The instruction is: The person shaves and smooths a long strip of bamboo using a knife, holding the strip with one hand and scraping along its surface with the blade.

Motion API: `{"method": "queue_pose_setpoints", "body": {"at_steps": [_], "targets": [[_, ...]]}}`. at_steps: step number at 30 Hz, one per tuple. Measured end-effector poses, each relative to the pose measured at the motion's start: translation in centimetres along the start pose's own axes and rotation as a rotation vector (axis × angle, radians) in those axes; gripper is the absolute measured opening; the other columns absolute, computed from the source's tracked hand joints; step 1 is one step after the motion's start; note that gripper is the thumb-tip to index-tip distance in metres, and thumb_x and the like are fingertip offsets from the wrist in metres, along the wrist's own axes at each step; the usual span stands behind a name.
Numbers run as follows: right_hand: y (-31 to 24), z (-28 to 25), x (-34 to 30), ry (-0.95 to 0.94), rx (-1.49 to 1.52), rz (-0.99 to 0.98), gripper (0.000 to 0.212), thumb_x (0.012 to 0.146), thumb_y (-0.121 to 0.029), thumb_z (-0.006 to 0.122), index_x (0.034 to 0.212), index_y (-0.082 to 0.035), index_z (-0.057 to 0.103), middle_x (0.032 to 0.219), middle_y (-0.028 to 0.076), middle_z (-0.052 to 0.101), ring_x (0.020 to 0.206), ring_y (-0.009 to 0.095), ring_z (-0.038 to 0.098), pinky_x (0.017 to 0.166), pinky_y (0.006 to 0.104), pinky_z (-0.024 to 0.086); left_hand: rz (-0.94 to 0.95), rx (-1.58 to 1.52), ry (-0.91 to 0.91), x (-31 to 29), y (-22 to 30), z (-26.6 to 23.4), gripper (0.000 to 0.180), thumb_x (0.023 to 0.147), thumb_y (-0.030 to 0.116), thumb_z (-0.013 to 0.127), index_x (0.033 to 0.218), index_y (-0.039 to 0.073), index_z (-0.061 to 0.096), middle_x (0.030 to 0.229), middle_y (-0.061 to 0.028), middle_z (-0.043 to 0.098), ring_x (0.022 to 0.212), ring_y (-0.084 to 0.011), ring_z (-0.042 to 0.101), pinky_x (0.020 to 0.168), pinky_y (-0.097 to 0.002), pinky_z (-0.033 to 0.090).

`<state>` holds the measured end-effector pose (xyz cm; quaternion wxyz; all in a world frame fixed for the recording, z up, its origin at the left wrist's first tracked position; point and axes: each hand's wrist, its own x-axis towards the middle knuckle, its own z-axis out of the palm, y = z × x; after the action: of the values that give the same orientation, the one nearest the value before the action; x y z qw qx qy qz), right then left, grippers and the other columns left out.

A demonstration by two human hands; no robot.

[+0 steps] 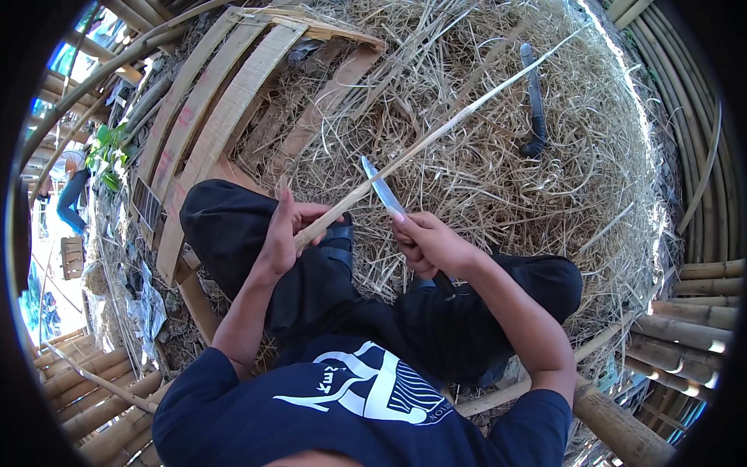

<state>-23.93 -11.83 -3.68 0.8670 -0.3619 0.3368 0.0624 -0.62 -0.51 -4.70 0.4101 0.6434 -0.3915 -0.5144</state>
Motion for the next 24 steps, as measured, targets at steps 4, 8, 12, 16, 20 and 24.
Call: {"method": "queue_pose_setpoints", "body": {"at_steps": [4, 8, 12, 16, 20, 24], "targets": [[-0.4, -0.2, -0.7, -0.286, 0.344, 0.085, 0.042, 0.102, -0.045, 0.03, 0.071, -0.016, 0.03, 0.053, -0.007, 0.018, 0.04, 0.002, 0.015, 0.034, 0.0195, 0.012, -0.031, -0.223, -0.11, -0.5, 0.7, -0.2, 0.103, 0.086, 0.077, 0.004, 0.103, -0.002, 0.067, 0.056, 0.0048, 0.047, 0.048, -0.0036, 0.038, 0.045, -0.0195, 0.025], [-0.4, -1.3, 0.1, -0.313, 0.381, 0.072, 0.041, 0.102, -0.045, 0.032, 0.074, -0.015, 0.033, 0.054, -0.007, 0.02, 0.041, 0.002, 0.017, 0.035, 0.0195, 0.014, -0.052, -0.202, -0.098, 0.2, 0.7, -0.1, 0.098, 0.088, 0.075, 0.009, 0.105, -0.002, 0.067, 0.057, 0.0048, 0.048, 0.049, -0.0029, 0.037, 0.045, -0.0189, 0.025], [-1.0, -0.3, 1.1, 0.274, -0.358, -0.068, 0.038, 0.101, -0.044, 0.035, 0.087, -0.01, 0.044, 0.058, -0.006, 0.031, 0.046, 0.004, 0.027, 0.041, 0.0218, 0.026, 0.019, -0.127, 0.029, 0.4, 0.9, 0.2, 0.094, 0.09, 0.073, 0.012, 0.106, -0.002, 0.066, 0.058, 0.0048, 0.047, 0.048, -0.0022, 0.035, 0.044, -0.0184, 0.023], [-1.6, 0.2, 1.6, 0.478, -0.648, -0.321, 0.032, 0.1, -0.032, 0.045, 0.094, -0.001, 0.051, 0.059, 0.003, 0.049, 0.054, 0.013, 0.047, 0.054, 0.0301, 0.039, -0.011, -0.135, -0.001, 0.2, 0.6, 0.5, 0.084, 0.095, 0.065, 0.017, 0.105, -0.003, 0.066, 0.06, 0.0022, 0.048, 0.053, -0.0053, 0.039, 0.049, -0.0218, 0.028], [-2.1, 0.4, 1.6, 0.682, -0.89, -0.601, 0.024, 0.097, -0.022, 0.05, 0.096, 0.001, 0.053, 0.061, 0.017, 0.052, 0.051, 0.029, 0.048, 0.053, 0.0378, 0.038, -0.012, -0.091, -0.079, 0.1, 1.3, 1.3, 0.081, 0.096, 0.063, 0.017, 0.108, -0.003, 0.064, 0.061, 0.0029, 0.048, 0.047, -0.0028, 0.037, 0.043, -0.0181, 0.029], [-2.5, 0.7, 1.7, 0.727, -0.936, -0.624, 0.02, 0.097, -0.017, 0.049, 0.096, 0.002, 0.053, 0.062, 0.021, 0.055, 0.051, 0.038, 0.048, 0.052, 0.0406, 0.039, -0.019, -0.189, -0.085, 0.4, 1.5, 2.4, 0.082, 0.095, 0.064, 0.018, 0.113, -0.004, 0.059, 0.069, -0.0032, 0.054, 0.048, -0.0065, 0.046, 0.045, -0.0183, 0.038]]}}
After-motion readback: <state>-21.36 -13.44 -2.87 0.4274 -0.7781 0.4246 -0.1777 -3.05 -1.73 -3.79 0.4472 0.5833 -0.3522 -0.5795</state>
